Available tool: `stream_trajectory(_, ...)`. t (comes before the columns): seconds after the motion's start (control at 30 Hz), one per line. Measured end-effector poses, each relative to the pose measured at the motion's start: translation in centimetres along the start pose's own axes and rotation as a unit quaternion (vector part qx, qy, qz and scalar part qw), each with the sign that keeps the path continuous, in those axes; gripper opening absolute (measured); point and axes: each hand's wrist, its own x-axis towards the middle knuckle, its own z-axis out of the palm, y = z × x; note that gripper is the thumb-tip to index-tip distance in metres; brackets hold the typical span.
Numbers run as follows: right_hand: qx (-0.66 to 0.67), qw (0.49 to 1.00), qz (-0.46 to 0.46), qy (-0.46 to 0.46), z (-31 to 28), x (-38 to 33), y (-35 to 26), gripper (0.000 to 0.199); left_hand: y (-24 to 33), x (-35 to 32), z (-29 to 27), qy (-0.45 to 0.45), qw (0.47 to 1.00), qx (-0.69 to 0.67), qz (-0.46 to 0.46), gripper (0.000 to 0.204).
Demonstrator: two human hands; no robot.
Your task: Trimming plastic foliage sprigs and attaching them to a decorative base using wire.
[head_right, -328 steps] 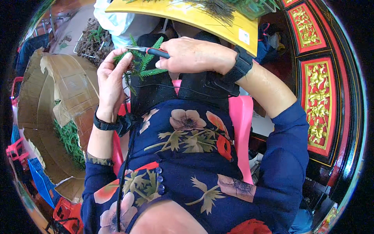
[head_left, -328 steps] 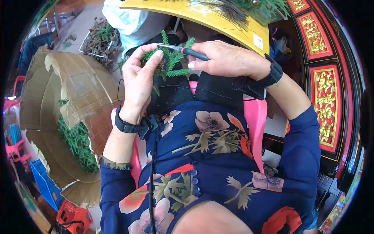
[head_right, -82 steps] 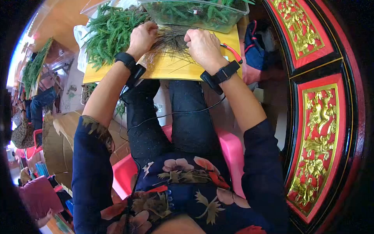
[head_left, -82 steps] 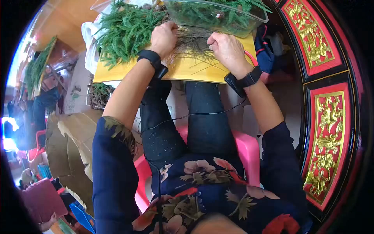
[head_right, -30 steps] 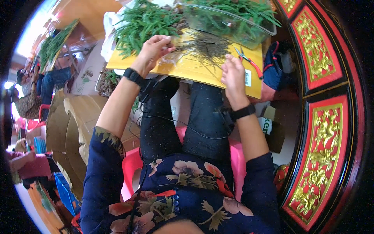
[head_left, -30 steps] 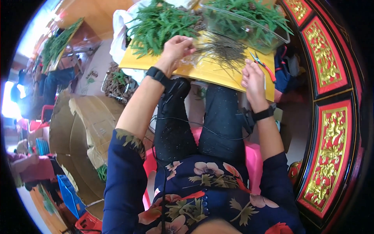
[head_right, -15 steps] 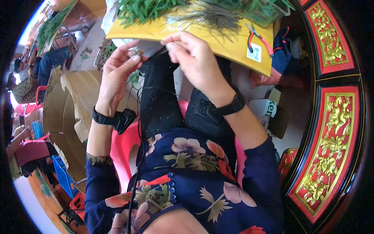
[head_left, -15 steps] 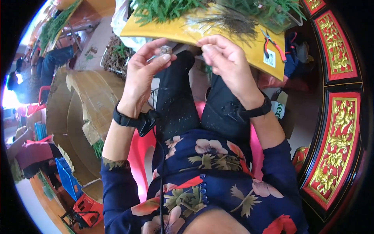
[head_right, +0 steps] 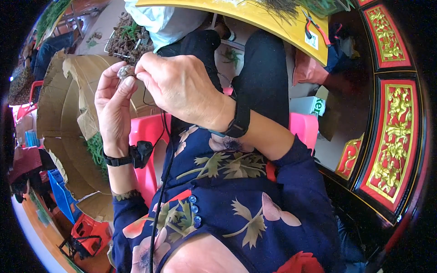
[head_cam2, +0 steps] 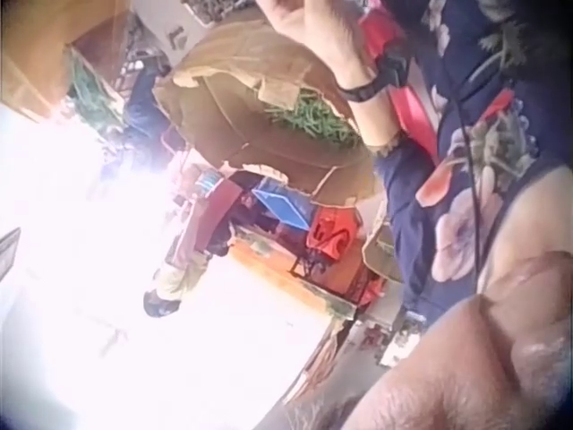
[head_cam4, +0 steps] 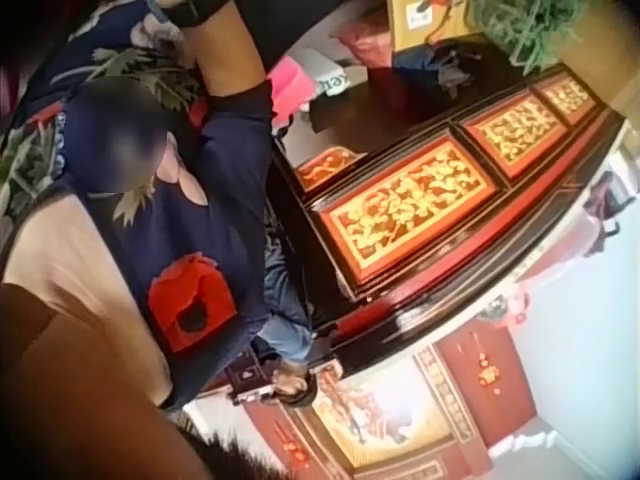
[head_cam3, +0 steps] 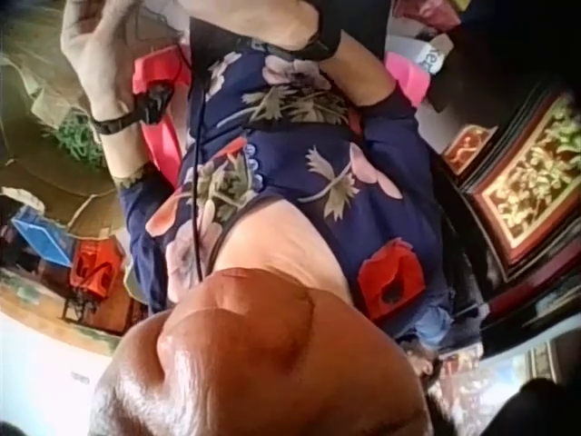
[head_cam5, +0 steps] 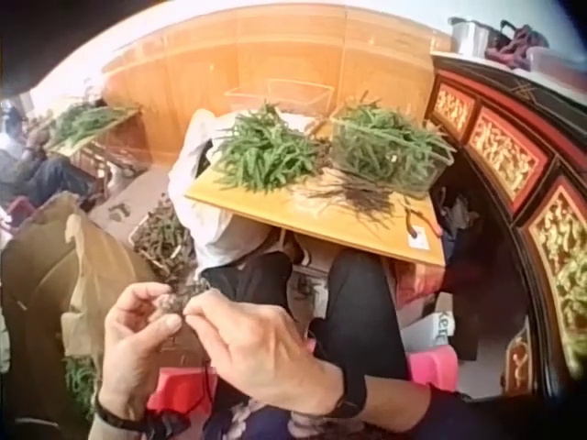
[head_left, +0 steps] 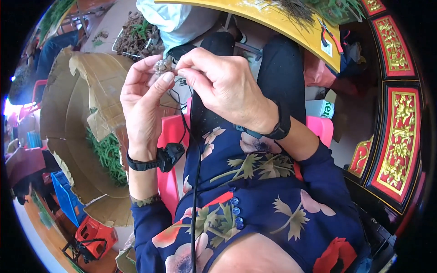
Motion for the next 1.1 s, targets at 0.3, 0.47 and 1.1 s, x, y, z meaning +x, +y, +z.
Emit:
stream_trajectory(0.3, -0.022, 0.999, -0.021, -0.015, 1.0, -0.1, -0.5, 0.009, -1.1, -0.9, -1.4, 0.022, 0.998, -0.041, -0.030, 0.034)
stream_trajectory(0.47, -0.035, 0.999, -0.020, -0.016, 1.1, -0.5, -0.1, 0.011, -1.1, -0.9, -0.7, 0.023, 0.998, -0.050, -0.035, 0.032)
stream_trajectory(1.1, -0.061, 0.998, -0.008, 0.017, 1.5, -0.9, -0.3, 0.011, -2.2, -1.4, -0.2, 0.003, 0.998, -0.019, 0.056, 0.019)
